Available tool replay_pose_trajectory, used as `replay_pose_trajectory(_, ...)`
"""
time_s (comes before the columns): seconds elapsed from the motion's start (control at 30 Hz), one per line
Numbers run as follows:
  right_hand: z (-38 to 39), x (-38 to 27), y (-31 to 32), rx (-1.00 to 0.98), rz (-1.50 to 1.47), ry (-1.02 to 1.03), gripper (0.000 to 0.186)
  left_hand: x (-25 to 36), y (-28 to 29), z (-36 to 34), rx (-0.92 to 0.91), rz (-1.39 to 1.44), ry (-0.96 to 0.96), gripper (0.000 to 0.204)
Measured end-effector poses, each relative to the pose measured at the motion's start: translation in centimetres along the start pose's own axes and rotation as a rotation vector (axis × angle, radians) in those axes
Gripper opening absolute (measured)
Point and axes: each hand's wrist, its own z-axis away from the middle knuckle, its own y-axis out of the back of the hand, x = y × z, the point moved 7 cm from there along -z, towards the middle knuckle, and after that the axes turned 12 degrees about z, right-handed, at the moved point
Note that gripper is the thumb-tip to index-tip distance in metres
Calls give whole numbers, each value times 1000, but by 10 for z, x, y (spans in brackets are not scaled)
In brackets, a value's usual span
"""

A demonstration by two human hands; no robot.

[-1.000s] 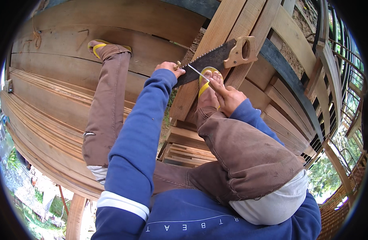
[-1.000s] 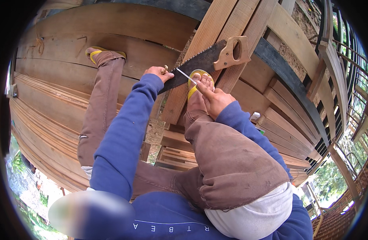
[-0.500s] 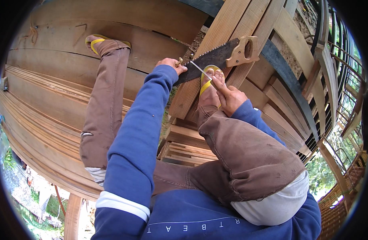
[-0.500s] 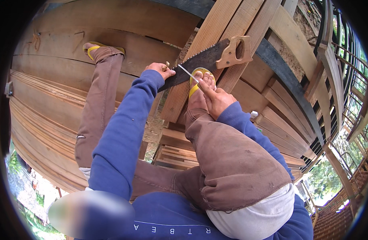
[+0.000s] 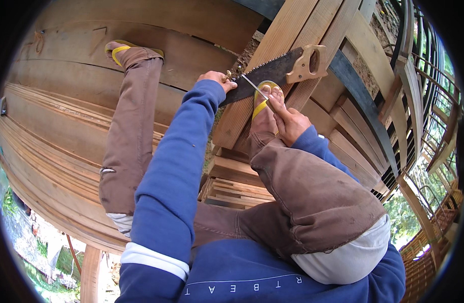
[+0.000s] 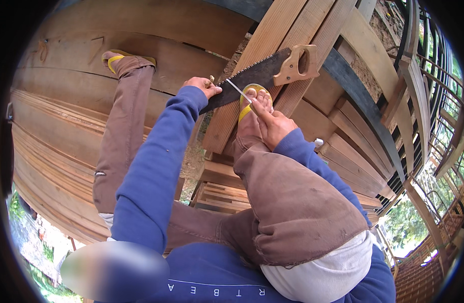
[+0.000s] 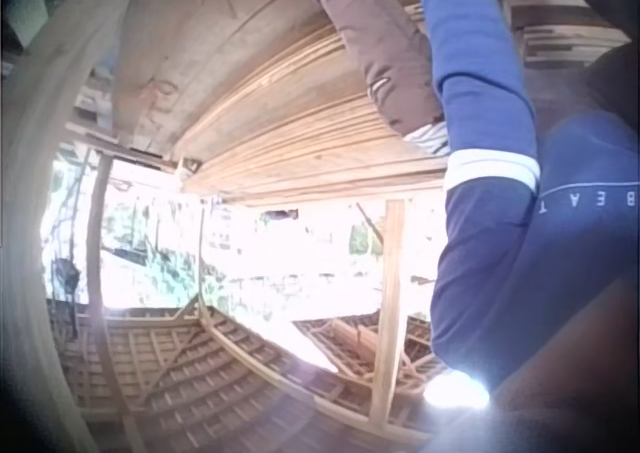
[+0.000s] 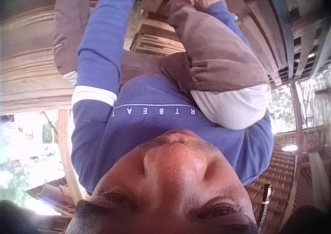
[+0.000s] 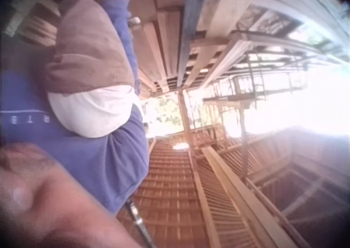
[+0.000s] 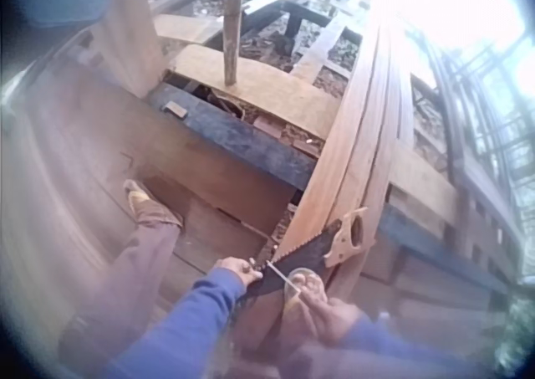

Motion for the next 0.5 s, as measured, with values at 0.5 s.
replay_pose_trajectory(0.5, 0, -3, -3, -94, 8, -35, 49, 1, 2, 2, -45, -7, 67, 37)
